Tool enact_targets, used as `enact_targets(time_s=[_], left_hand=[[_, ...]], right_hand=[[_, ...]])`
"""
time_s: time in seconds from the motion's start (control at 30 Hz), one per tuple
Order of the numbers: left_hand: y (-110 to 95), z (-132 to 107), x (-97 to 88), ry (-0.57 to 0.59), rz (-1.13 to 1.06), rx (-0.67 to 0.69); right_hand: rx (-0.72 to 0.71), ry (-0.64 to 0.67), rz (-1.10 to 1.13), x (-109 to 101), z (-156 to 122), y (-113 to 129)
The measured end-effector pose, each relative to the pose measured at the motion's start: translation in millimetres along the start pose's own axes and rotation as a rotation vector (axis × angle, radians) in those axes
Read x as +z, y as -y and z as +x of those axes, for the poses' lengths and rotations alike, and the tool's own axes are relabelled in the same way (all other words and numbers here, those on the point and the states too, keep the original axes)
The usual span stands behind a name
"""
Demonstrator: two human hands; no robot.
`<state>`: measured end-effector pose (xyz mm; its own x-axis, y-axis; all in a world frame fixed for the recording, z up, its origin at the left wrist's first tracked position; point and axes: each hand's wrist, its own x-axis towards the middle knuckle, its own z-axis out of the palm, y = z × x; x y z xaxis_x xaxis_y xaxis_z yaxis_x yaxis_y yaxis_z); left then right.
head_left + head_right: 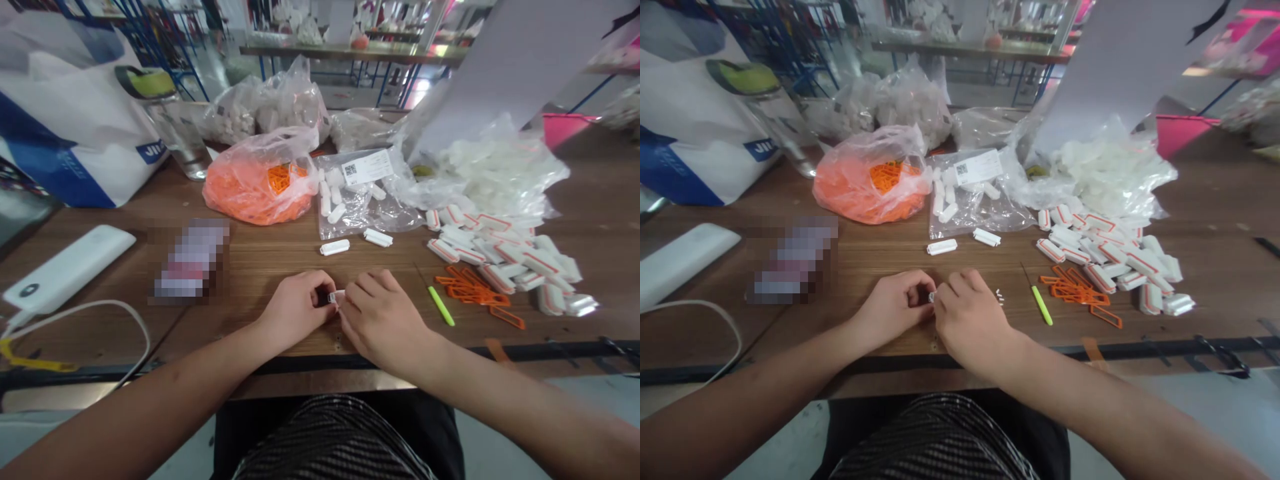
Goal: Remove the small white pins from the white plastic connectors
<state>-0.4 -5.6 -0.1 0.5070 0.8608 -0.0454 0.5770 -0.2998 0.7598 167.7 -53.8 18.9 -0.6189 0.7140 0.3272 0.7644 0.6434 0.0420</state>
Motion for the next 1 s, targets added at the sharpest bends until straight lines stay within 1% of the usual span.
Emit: enact_targets(time_s=[0.07,0.1,0.17,0.2,0.23,0.27,0.3,0.33,0.4,0.47,0.53,0.63,0.73,0.8,0.9,0.97,1.0], left_hand=[[0,0,0.5,-0.011,0.0,-0.013],[1,0,0.6,-0.018,0.004,-0.016],[1,0,0.5,-0.029,0.017,-0.013],[1,0,0.3,-0.032,0.024,-0.01],[2,0,-0.1,-0.031,0.029,-0.006],[2,0,-0.5,-0.028,0.033,-0.003],[2,0,-0.9,-0.027,0.035,-0.002],[2,0,-1.2,-0.026,0.036,0.0],[2,0,-1.4,-0.024,0.037,0.003],[1,-1,-1.1,-0.024,0.036,0.005],[1,-1,-0.7,-0.026,0.036,0.011],[2,-1,-0.6,-0.026,0.041,0.023],[2,0,-0.9,-0.027,0.048,0.03],[3,0,-1.0,-0.025,0.044,0.029],[3,1,-1.1,-0.022,0.035,0.033],[3,0,-1.3,-0.027,0.037,0.039],[3,0,-1.5,-0.028,0.04,0.038]], right_hand=[[0.09,-0.008,0.088,-2,-4,-4],[0.146,-0.017,0.15,-5,-7,-11],[0.266,-0.032,0.266,-11,-14,-30],[0.336,-0.039,0.289,-15,-18,-42],[0.42,0.0,0.322,-18,-24,-54],[0.475,0.06,0.367,-20,-29,-65],[0.519,0.143,0.423,-22,-34,-75],[0.566,0.193,0.471,-22,-39,-83],[0.618,0.271,0.533,-21,-46,-92],[0.627,0.306,0.548,-18,-48,-93],[0.585,0.315,0.519,-15,-45,-88],[0.523,0.314,0.371,-14,-38,-79],[0.598,0.343,0.237,-15,-34,-76],[0.657,0.354,0.257,-15,-35,-78],[0.723,0.325,0.368,-16,-41,-86],[0.706,0.286,0.452,-15,-45,-91],[0.672,0.268,0.487,-15,-46,-93]])
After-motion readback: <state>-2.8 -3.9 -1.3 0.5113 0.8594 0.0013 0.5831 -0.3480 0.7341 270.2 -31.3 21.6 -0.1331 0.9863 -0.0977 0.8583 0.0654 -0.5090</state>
